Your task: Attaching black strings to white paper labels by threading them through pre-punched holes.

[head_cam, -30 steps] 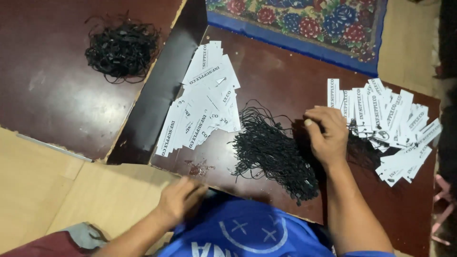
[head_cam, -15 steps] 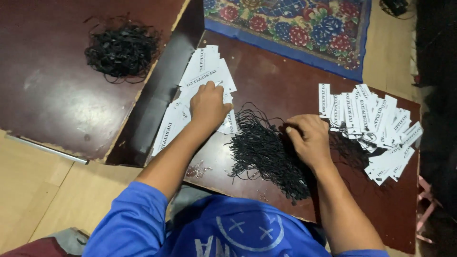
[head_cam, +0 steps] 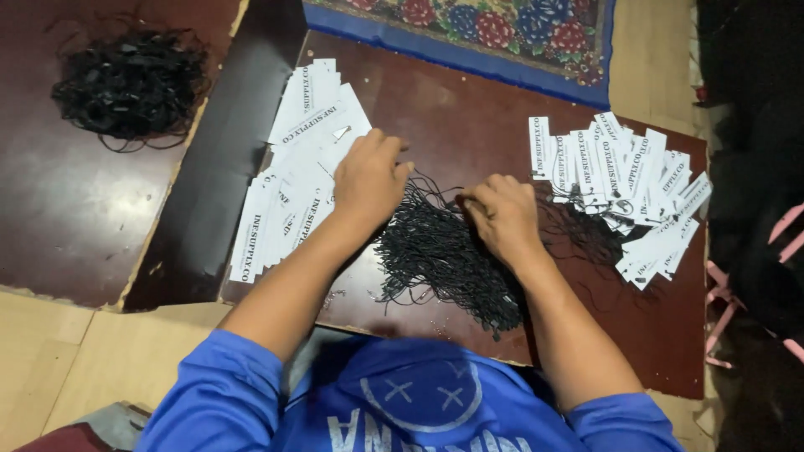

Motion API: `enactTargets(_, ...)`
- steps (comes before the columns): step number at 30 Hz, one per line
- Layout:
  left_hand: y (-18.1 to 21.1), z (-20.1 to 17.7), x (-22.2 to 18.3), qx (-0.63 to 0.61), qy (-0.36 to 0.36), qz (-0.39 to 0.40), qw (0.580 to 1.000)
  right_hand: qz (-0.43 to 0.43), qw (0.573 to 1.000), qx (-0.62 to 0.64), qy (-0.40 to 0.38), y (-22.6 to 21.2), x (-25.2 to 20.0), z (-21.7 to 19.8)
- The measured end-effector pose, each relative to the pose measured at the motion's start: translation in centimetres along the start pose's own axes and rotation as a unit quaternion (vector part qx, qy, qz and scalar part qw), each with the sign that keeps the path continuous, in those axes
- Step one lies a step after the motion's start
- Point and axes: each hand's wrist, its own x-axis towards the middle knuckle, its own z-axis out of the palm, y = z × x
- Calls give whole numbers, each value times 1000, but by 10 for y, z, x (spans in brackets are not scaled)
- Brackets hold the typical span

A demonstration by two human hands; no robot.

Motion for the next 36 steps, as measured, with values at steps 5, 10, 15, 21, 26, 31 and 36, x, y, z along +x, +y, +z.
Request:
enactTargets(5,21,21,11,-80,-18,-45,996,-28,999,-25,-15,-6,6,5)
enactTargets(10,15,27,0,-179,40,-14,983,-15,999,-31,-28,3,0,15)
enactTargets(15,-2,18,-2,-295,118,-102,942,27,999,-39,-14,6,-8,21)
enactTargets(21,-6,6,2,-286,167,-86,940,-11,999,-43,-18,-18,6,-1)
enactTargets(26,2,26,-6,-224,154,82,959,-11,999,-31,-27,-17,8,0)
enactTargets(31,14,52,-18,-209,92,176,958,11,1000,4,-23,0,-4,13)
enactTargets(36,19,74,-27,-133,-9,203,970,6,992,98,73,-1,-5,5)
